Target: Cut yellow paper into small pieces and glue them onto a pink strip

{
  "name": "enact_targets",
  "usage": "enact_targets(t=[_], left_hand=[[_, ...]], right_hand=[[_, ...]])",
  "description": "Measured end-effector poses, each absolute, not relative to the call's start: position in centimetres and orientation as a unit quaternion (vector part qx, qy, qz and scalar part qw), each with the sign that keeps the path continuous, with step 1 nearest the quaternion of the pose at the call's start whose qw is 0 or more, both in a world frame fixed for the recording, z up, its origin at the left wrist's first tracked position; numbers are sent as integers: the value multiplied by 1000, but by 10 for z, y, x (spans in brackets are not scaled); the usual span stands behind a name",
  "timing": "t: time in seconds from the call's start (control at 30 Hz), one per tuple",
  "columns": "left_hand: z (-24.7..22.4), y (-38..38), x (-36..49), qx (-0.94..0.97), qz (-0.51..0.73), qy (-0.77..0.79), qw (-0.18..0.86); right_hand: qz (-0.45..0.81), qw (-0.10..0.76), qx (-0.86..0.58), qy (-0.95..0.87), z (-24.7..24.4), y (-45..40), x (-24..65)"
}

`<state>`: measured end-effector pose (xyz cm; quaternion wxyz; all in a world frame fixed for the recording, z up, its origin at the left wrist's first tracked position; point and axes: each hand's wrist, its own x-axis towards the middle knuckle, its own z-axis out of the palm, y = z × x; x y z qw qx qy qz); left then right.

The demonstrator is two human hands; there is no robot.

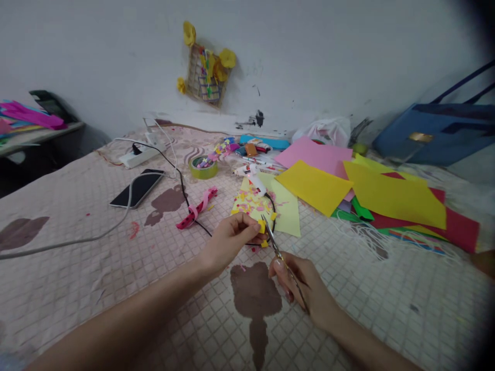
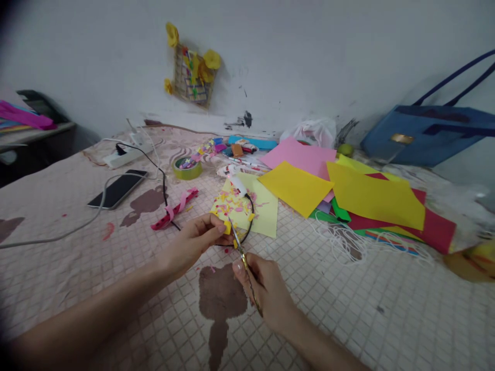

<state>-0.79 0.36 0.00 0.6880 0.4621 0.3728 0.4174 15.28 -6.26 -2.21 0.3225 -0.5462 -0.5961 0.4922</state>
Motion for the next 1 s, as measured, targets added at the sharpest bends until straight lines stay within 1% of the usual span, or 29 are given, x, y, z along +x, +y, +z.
enact_targets(t=[0.6,0.77,1.0], left_hand=[[0,6,-11,471,403,365,694],[1,5,-11,475,407,350,698],[2,4,-10,472,407,356,696]], right_hand=[[491,320,-553,-591,-22,-63,154],[508,331,-531,-592,-22,-62,155],[500,332,-503,-622,-20,-62,156]])
